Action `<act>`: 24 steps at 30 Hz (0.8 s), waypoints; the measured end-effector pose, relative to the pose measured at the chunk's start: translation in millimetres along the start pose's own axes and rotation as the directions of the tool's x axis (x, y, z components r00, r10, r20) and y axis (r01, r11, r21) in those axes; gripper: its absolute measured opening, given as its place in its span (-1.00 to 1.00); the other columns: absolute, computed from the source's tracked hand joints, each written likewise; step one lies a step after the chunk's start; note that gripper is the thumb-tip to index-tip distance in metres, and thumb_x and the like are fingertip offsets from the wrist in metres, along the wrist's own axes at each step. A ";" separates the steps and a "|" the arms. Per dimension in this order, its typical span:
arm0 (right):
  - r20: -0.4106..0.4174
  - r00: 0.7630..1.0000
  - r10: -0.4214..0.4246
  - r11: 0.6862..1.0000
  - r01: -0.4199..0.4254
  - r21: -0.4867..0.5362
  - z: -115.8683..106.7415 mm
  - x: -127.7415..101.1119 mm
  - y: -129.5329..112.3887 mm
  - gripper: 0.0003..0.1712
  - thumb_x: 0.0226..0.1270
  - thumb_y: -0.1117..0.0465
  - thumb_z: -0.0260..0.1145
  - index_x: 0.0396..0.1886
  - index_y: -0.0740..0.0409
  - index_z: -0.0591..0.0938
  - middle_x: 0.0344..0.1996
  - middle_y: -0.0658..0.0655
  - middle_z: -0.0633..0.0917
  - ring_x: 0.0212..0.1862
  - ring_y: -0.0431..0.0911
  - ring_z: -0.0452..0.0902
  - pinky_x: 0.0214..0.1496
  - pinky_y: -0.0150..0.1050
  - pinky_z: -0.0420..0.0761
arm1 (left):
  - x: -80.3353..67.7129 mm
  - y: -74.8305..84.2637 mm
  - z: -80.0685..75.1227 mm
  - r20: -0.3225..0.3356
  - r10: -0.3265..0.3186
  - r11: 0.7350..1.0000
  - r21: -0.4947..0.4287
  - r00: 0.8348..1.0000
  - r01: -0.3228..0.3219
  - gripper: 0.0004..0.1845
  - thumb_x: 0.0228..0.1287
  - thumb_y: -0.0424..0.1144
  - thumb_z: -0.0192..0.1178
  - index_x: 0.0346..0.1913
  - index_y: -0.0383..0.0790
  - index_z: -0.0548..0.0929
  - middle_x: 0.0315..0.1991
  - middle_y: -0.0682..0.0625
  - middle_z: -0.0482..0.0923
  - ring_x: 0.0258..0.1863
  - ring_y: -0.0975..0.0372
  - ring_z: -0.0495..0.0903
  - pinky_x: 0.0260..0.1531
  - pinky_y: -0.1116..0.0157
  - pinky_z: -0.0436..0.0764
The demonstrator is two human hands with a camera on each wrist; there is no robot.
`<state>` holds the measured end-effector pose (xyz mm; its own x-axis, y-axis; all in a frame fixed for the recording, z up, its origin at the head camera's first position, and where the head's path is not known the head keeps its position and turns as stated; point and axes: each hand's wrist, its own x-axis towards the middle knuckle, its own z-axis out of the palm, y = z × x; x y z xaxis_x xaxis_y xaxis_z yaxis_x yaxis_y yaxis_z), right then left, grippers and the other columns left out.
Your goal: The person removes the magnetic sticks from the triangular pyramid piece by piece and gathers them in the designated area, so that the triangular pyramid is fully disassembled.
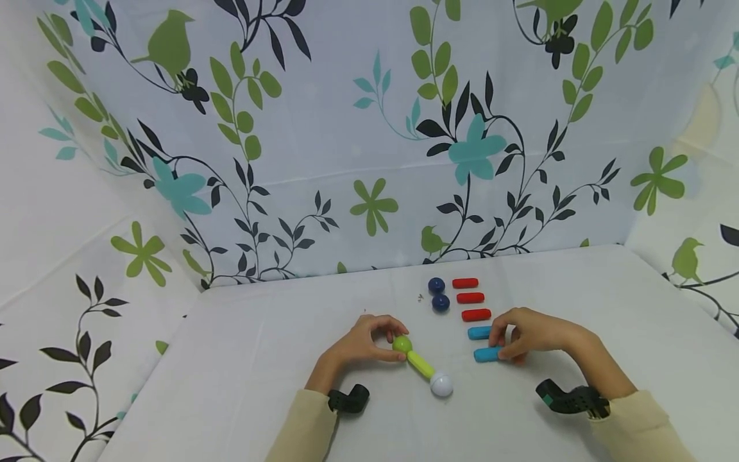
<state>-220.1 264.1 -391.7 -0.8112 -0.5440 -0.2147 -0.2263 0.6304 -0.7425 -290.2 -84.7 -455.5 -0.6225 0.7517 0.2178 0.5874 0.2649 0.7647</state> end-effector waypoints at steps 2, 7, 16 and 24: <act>-0.003 1.000 -0.003 1.000 0.003 0.002 0.0 -0.2 0.1 -0.87 0.18 0.31 0.43 -0.28 0.18 0.66 -0.34 0.04 0.58 -0.52 -0.16 0.57 -0.37 -0.31 0.64 | -0.1 0.6 0.0 0.003 -0.002 1.000 -0.004 1.000 0.002 -0.60 0.03 -0.17 0.48 -0.02 -0.14 0.68 -0.26 0.16 0.65 -0.27 0.33 0.53 -0.03 0.30 0.35; -0.010 1.000 -0.013 1.000 0.013 0.008 0.2 -2.7 1.2 -0.87 0.18 0.31 0.42 -0.29 0.19 0.65 -0.33 0.05 0.57 -0.52 -0.18 0.57 -0.37 -0.32 0.64 | -1.5 4.4 2.0 -0.008 -0.012 1.000 -0.017 1.000 0.012 -0.62 0.03 -0.18 0.48 -0.04 -0.14 0.70 -0.27 0.15 0.66 -0.27 0.29 0.54 0.00 0.28 0.37; 0.010 0.999 -0.042 0.999 0.042 -0.005 -4.9 -2.3 3.4 -0.84 0.20 0.29 0.41 -0.24 0.21 0.66 -0.30 0.04 0.64 -0.41 -0.16 0.58 -0.34 -0.33 0.64 | 3.2 9.8 8.7 -0.061 0.052 0.999 0.019 0.997 -0.051 -0.62 -0.02 -0.19 0.52 -0.08 -0.11 0.70 -0.18 0.08 0.69 -0.17 0.34 0.56 -0.02 0.26 0.48; 0.003 0.992 -0.127 0.991 0.127 -0.036 -10.2 -0.8 5.0 -0.84 0.22 0.26 0.39 -0.21 0.21 0.67 -0.31 -0.02 0.66 -0.31 -0.20 0.54 -0.29 -0.34 0.60 | 3.5 13.5 8.3 0.027 -0.048 0.997 0.056 0.999 0.046 -0.61 -0.05 -0.11 0.55 -0.09 0.09 0.72 -0.16 0.32 0.64 -0.08 0.42 0.51 0.20 0.12 0.10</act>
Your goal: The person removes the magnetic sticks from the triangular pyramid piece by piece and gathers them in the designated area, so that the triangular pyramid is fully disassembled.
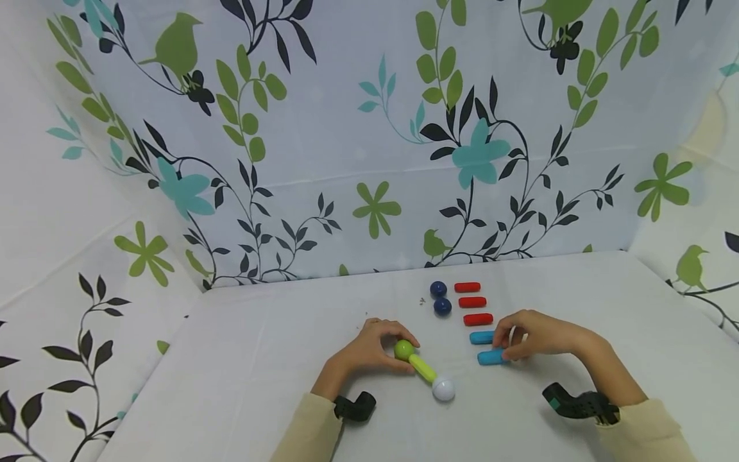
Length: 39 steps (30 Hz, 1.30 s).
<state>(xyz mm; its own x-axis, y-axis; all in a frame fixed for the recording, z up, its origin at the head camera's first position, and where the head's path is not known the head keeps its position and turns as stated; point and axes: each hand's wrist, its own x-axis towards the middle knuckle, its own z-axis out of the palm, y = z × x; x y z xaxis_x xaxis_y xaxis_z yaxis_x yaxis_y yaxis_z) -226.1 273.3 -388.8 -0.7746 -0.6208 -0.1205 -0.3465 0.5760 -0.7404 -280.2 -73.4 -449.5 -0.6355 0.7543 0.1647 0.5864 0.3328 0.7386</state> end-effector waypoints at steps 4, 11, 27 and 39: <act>-0.057 0.996 -0.063 0.998 0.063 -0.006 -1.3 1.6 0.1 -0.85 0.26 0.24 0.38 -0.22 0.20 0.67 -0.35 -0.06 0.65 -0.32 -0.21 0.51 -0.27 -0.35 0.59 | -0.6 -0.4 -0.4 -0.009 -0.007 1.000 0.030 1.000 0.008 -0.68 -0.05 -0.11 0.55 -0.18 0.08 0.71 -0.22 0.34 0.64 -0.13 0.42 0.49 0.26 0.05 0.05; -0.108 0.984 -0.142 0.990 0.143 -0.005 1.0 3.5 -1.7 -0.84 0.28 0.24 0.37 -0.20 0.22 0.67 -0.34 -0.05 0.67 -0.31 -0.21 0.52 -0.26 -0.36 0.58 | -1.7 -2.4 -0.1 -0.010 -0.027 0.999 0.046 1.000 0.028 -0.71 -0.05 -0.08 0.54 -0.26 0.07 0.66 -0.30 0.36 0.61 -0.18 0.42 0.45 0.28 0.05 0.04; -0.075 0.967 -0.242 0.969 0.244 0.023 40.5 27.9 -19.5 -0.86 0.31 0.20 0.35 -0.21 0.15 0.69 -0.35 -0.07 0.65 -0.33 -0.27 0.52 -0.30 -0.37 0.60 | -1.9 -0.8 8.2 0.003 -0.037 0.999 0.015 0.999 0.037 -0.78 -0.01 -0.09 0.52 -0.26 0.11 0.77 -0.31 0.39 0.63 -0.15 0.44 0.48 0.27 0.00 -0.02; -0.028 0.981 -0.193 0.980 0.194 0.046 64.4 41.1 -32.8 -0.57 0.21 0.11 0.44 0.05 0.13 0.61 -0.20 -0.02 0.64 -0.30 -0.26 0.53 -0.26 -0.35 0.62 | 0.5 1.3 2.6 0.013 -0.023 0.998 0.053 1.000 0.022 -0.77 -0.01 -0.07 0.52 -0.23 0.11 0.77 -0.27 0.39 0.64 -0.11 0.46 0.46 0.25 0.01 -0.01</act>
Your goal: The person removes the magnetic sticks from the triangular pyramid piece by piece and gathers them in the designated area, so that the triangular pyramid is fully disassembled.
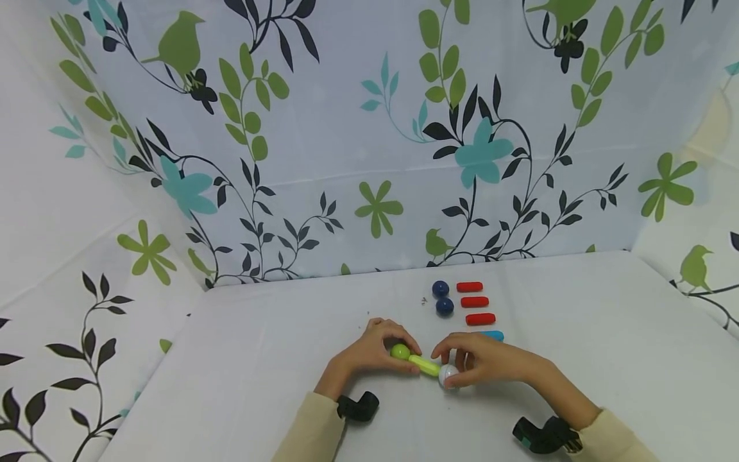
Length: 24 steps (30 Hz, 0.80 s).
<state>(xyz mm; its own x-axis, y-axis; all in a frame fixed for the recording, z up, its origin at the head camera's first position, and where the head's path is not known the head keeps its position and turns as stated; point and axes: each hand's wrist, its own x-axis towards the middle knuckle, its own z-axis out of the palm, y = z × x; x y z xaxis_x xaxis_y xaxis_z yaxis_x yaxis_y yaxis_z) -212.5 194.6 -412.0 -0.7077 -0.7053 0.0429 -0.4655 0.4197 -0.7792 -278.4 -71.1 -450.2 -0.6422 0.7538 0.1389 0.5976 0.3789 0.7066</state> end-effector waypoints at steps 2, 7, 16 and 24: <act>0.007 1.000 0.001 1.000 -0.001 -0.002 2.8 0.3 0.5 -0.54 0.20 0.12 0.45 0.07 0.13 0.59 -0.21 -0.03 0.62 -0.32 -0.27 0.51 -0.26 -0.35 0.62 | 0.3 0.4 -0.1 0.002 -0.005 1.000 0.005 1.000 0.005 -0.79 0.00 -0.06 0.52 -0.25 0.11 0.77 -0.29 0.39 0.63 -0.12 0.45 0.45 0.25 0.01 0.00; 0.030 0.999 0.027 1.000 -0.026 -0.012 5.5 1.2 -1.1 -0.58 0.22 0.13 0.44 0.04 0.08 0.56 -0.22 -0.07 0.59 -0.35 -0.29 0.49 -0.25 -0.37 0.62 | 0.7 0.6 -0.5 0.015 -0.020 1.000 0.015 1.000 0.019 -0.81 0.02 -0.05 0.50 -0.27 0.11 0.77 -0.31 0.39 0.62 -0.12 0.44 0.44 0.25 0.01 0.01; 0.077 0.996 0.034 0.999 -0.035 0.008 3.4 0.8 -3.0 -0.69 0.23 0.17 0.40 -0.04 0.05 0.59 -0.21 -0.08 0.61 -0.27 -0.26 0.53 -0.18 -0.36 0.63 | 0.1 -1.1 -1.7 0.035 -0.010 1.000 0.017 0.999 0.010 -0.82 0.03 -0.05 0.49 -0.26 0.13 0.78 -0.28 0.40 0.62 -0.09 0.44 0.44 0.28 0.03 0.01; 0.084 0.996 0.009 1.000 -0.009 -0.001 0.8 -2.2 -4.9 -0.73 0.21 0.21 0.39 -0.08 0.07 0.61 -0.28 -0.06 0.58 -0.29 -0.26 0.50 -0.21 -0.35 0.62 | -0.1 -1.2 -2.6 0.032 0.019 1.000 0.023 0.999 -0.020 -0.81 0.04 -0.05 0.48 -0.25 0.12 0.77 -0.26 0.38 0.63 -0.10 0.44 0.45 0.27 0.02 0.03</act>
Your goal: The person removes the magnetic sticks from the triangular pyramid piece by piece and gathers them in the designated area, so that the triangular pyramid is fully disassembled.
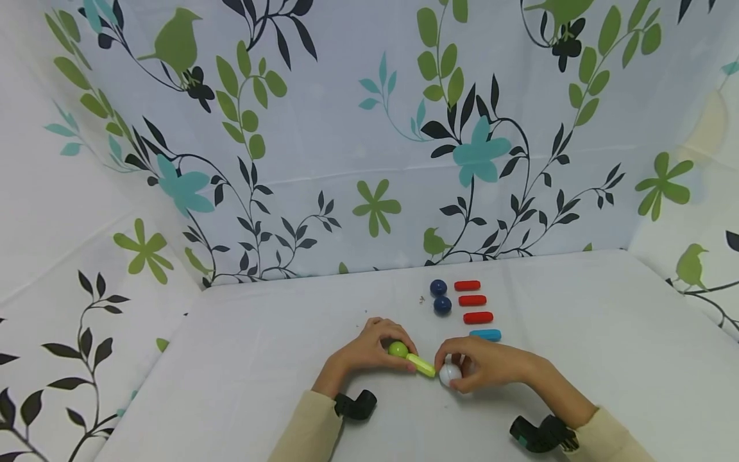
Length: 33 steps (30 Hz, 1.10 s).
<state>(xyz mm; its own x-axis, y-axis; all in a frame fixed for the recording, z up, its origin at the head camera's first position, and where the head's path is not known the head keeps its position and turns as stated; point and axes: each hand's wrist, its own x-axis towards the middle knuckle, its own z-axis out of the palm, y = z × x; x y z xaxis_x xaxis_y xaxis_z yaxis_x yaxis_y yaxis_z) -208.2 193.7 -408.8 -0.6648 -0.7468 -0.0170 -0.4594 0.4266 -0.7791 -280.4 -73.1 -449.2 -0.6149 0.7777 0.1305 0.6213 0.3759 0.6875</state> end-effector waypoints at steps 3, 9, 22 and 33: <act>-0.011 1.000 -0.003 1.000 0.003 -0.016 -0.9 1.2 -1.6 -0.73 0.22 0.20 0.38 -0.07 0.06 0.61 -0.26 -0.07 0.58 -0.28 -0.25 0.49 -0.20 -0.35 0.61 | -0.4 -0.3 -0.7 0.001 -0.012 1.000 -0.008 1.000 0.012 -0.81 0.04 -0.04 0.48 -0.24 0.14 0.77 -0.27 0.40 0.62 -0.09 0.44 0.45 0.28 0.04 0.02; -0.056 0.998 0.030 0.998 -0.034 -0.057 -1.0 4.0 -3.4 -0.72 0.23 0.19 0.37 -0.06 0.04 0.61 -0.24 -0.08 0.57 -0.28 -0.21 0.47 -0.23 -0.38 0.59 | -2.0 -1.9 -1.6 -0.002 -0.024 1.000 -0.009 1.000 0.024 -0.81 0.03 -0.06 0.49 -0.25 0.13 0.76 -0.28 0.40 0.62 -0.11 0.43 0.46 0.28 0.05 0.02; -0.306 0.945 -0.114 0.980 0.057 -0.189 0.3 10.5 4.6 -0.74 0.25 0.28 0.36 -0.06 0.18 0.62 -0.14 0.05 0.56 -0.32 -0.17 0.44 -0.33 -0.39 0.56 | -3.8 -1.7 -3.9 -0.006 0.010 1.000 0.012 1.000 -0.010 -0.80 0.03 -0.07 0.50 -0.25 0.09 0.76 -0.28 0.36 0.64 -0.14 0.47 0.48 0.27 0.05 0.06; -0.499 0.847 -0.181 0.963 0.051 -0.264 3.4 14.9 18.5 -0.59 0.15 0.39 0.41 0.03 0.25 0.59 -0.20 0.05 0.58 -0.26 -0.15 0.44 -0.31 -0.33 0.60 | -0.5 -3.3 -0.2 0.017 -0.011 1.000 0.015 1.000 0.010 -0.80 0.03 -0.06 0.50 -0.25 0.13 0.75 -0.27 0.42 0.61 -0.10 0.48 0.45 0.30 0.07 0.02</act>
<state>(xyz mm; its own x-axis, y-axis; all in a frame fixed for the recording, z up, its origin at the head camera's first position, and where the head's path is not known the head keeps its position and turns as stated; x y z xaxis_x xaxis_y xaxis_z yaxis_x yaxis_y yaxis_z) -224.6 188.7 -425.5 -0.7739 -0.4559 0.4396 -0.6318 0.5080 -0.5855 -282.3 -74.8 -451.4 -0.6129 0.7824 0.1108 0.6223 0.3915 0.6778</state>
